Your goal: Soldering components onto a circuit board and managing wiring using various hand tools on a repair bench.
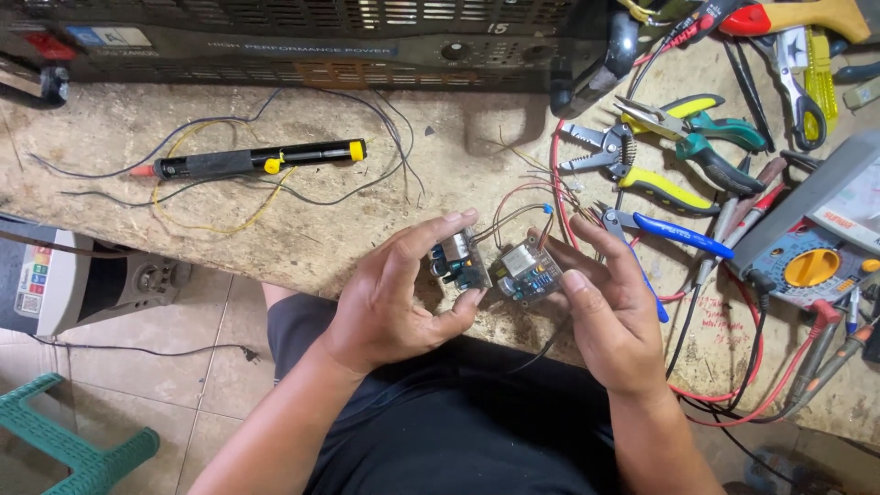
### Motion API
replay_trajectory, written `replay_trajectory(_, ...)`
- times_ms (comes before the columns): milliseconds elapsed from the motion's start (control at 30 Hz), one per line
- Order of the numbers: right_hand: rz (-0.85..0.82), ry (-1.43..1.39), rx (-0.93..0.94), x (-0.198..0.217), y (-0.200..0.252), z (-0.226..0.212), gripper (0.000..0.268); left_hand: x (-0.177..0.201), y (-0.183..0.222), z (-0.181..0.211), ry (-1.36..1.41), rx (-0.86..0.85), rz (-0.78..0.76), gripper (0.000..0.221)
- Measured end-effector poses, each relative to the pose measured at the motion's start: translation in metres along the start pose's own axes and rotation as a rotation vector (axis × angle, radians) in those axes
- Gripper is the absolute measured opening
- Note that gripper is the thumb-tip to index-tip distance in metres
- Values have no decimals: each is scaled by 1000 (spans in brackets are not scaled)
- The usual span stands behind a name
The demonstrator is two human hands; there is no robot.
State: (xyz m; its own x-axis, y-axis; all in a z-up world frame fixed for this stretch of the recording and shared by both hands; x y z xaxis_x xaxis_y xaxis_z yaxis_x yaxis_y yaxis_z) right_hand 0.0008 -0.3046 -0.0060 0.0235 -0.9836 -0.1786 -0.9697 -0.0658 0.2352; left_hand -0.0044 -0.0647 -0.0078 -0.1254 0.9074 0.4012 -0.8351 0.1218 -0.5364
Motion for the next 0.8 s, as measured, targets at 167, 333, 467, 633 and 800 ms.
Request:
replay_trajectory(167, 27, 28, -40, -1, 0, -3, 53, 0, -1, 0, 14, -65, 4, 68)
replay_trajectory(333, 9, 31, 4, -3, 1, -5, 58, -1, 0, 4, -89, -97, 44, 63)
replay_trajectory(467, 42, 129, 18, -4, 1, -6, 61, 1, 1, 4, -132, -131, 73, 58)
replay_trajectory(633, -1, 77, 14, -1, 3, -4, 68, 7, 3, 0, 73, -20, 22, 65)
replay_trajectory(800, -47, 147, 57, 1, 2, -1, 72, 29, -12, 9, 434, 372, -166, 54)
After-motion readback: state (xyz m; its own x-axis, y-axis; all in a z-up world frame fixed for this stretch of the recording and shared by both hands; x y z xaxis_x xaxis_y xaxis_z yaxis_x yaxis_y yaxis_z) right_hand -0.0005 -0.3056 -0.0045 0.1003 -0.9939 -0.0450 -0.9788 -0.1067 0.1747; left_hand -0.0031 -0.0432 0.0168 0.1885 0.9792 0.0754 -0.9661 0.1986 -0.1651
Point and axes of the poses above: each hand's wrist, its own y-axis away from the middle knuckle, its own x-axis out of the back of the hand, z = x × y, the point moved 1 cm from there along -y, towards the middle knuckle, and after that the axes turned 5 degrees about z, right-handed, at the moved point
